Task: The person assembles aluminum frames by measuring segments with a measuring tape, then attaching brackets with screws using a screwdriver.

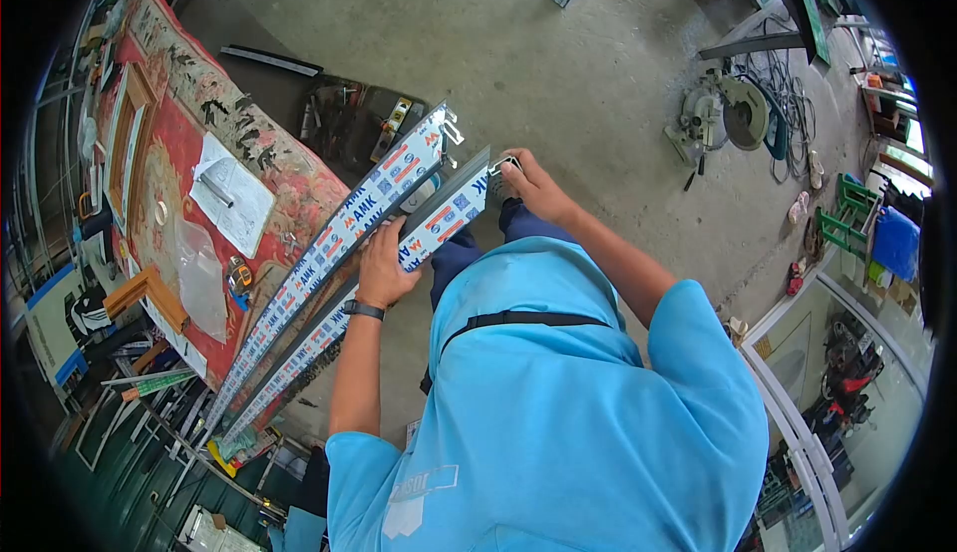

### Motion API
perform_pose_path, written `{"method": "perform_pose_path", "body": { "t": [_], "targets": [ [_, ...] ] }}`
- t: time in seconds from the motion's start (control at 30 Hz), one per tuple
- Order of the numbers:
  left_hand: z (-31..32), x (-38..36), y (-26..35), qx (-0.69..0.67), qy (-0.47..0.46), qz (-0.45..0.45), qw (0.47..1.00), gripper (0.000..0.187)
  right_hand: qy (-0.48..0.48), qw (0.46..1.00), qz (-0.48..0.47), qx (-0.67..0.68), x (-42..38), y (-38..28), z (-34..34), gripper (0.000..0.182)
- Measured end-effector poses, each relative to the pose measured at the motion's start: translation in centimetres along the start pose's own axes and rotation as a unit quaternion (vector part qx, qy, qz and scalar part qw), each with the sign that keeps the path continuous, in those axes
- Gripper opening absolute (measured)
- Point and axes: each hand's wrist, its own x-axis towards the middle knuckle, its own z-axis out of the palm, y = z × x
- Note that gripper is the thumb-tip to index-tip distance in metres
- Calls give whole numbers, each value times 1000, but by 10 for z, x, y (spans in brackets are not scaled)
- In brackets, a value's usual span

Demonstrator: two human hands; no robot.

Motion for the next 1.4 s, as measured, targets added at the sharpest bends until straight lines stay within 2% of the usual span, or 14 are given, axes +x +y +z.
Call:
{"method": "perform_pose_path", "body": {
  "t": [0.1,0.2,0.3,0.4,0.5,0.6,0.7,0.8,0.9,1.0,1.1,1.2,1.3,1.4],
  "targets": [
    [-1,0,1,0,0,2,1000,92,52,997,-30,-44,1,-3,6,41],
    [-1,0,2,-1,-4,1,1000,92,51,998,-17,-42,3,-10,6,41],
    [-1,0,1,11,4,10,1000,92,19,999,12,-36,-1,-23,4,42],
    [2,0,-3,14,8,13,1000,92,-30,999,24,32,2,-21,-3,42],
    [-3,-1,1,12,-11,1,1000,92,-32,999,17,34,7,-22,-6,42],
    [3,3,-5,1,-4,17,1000,94,-57,998,39,3,12,-26,-13,43],
    [3,0,-7,-8,-12,14,1000,95,-38,998,7,-49,12,-17,-7,47],
    [3,1,-8,3,-14,21,1000,95,-67,992,-29,-106,12,-14,2,59],
    [2,0,-11,4,-18,31,999,95,-36,992,-3,-123,10,-25,5,79],
    [-3,3,-6,-1,-21,29,999,96,-109,978,54,-168,13,-42,3,96],
    [-1,0,-8,7,-35,19,999,97,-143,954,45,-259,22,-39,15,98],
    [-4,2,-7,20,-25,18,999,99,-120,972,43,-200,24,-31,19,93],
    [-15,-7,10,25,12,11,1000,99,-74,977,10,-198,17,-36,19,79],
    [-40,-31,18,32,53,-29,998,98,-144,983,-79,-87,9,-52,18,61]
  ]
}}
